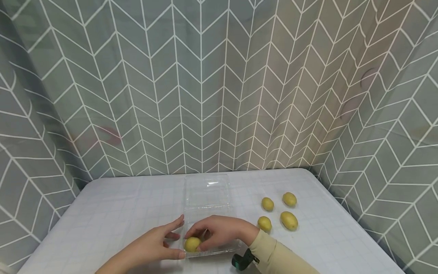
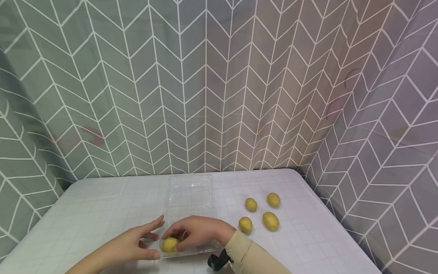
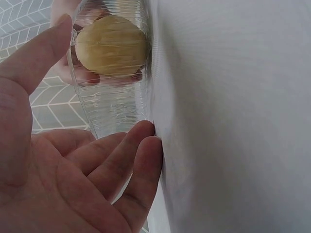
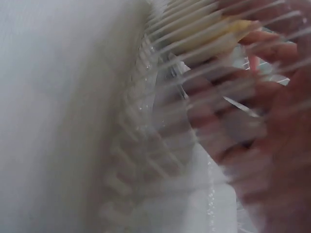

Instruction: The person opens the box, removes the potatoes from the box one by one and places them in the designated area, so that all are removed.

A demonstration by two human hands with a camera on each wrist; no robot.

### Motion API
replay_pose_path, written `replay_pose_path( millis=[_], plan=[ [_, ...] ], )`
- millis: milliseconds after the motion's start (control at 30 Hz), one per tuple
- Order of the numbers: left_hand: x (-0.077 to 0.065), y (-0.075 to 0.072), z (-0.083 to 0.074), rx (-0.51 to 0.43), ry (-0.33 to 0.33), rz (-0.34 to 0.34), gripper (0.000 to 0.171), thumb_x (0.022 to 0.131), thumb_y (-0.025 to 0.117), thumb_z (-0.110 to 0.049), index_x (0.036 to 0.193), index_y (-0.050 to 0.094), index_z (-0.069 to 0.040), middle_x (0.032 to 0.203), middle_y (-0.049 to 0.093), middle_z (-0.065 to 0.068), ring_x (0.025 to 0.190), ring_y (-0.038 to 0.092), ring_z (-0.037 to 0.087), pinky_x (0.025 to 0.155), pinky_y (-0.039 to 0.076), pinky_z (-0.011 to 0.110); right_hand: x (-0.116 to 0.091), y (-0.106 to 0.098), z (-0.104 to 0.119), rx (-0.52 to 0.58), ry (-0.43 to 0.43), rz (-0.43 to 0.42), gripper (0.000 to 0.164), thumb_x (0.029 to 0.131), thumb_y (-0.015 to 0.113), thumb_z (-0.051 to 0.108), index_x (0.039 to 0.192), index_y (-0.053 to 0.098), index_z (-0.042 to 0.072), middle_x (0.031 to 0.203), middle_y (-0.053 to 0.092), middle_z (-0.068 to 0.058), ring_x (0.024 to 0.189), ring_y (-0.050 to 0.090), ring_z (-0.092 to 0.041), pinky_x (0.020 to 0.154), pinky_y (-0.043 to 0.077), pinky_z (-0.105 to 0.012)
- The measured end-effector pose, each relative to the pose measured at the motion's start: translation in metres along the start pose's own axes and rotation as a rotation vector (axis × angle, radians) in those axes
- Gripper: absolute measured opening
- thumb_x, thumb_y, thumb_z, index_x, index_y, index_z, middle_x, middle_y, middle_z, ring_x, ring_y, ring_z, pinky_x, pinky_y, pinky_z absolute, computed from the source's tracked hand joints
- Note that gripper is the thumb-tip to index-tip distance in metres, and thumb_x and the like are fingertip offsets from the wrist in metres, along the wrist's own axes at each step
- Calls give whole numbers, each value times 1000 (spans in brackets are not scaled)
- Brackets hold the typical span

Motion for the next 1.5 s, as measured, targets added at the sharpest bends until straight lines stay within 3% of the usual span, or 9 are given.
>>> replay_pose_path(
  millis=[367, 733, 933, 1233, 1500],
  plan=[
    [0, 1, 1, -20, 16, 1, 97, 83, 80, -39, 156, 27, -5, 152, 41, 17, 115, 62, 20, 77, 54, 31, 3, -6, -6, -62, 51, -141, 42, 82, 81, 11, 121, 68, 15, 109, 62, 17, 95, 60, 3, 80, 50, -17],
    [-1, 0, -2, -9, 4, -1, 96, 83, 80, -40, 156, 28, -6, 152, 41, 15, 115, 62, 20, 77, 54, 32, 0, -11, -1, -181, 8, -192, 44, 80, 83, 10, 122, 68, 14, 112, 63, 17, 96, 59, 4, 83, 49, -16],
    [0, 1, 1, 15, -12, -9, 97, 81, 80, -45, 156, 29, -8, 151, 43, 12, 113, 62, 12, 77, 53, 29, -8, -24, 0, -133, -17, -306, 44, 81, 82, 5, 122, 68, 11, 115, 61, 13, 104, 57, 1, 85, 49, -18],
    [-1, -1, 1, 19, -13, -14, 98, 81, 80, -45, 156, 29, -9, 152, 43, 12, 112, 62, 11, 77, 53, 30, -27, -36, -4, -61, -10, -388, 44, 80, 81, 2, 122, 67, 10, 119, 61, 11, 107, 58, -4, 85, 52, -24],
    [-1, -1, 1, 32, -16, -23, 99, 81, 80, -47, 156, 29, -8, 152, 43, 11, 112, 62, 13, 78, 53, 30, -49, -50, -6, -35, 15, -457, 48, 81, 80, 0, 122, 66, 20, 122, 61, 8, 111, 58, -10, 88, 52, -29]
  ],
)
Point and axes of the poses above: each hand's wrist, its own x-axis towards the middle knuckle, its own y-axis out of the palm, z = x × y, the point moved 6 cm from there along x, towards the middle knuckle
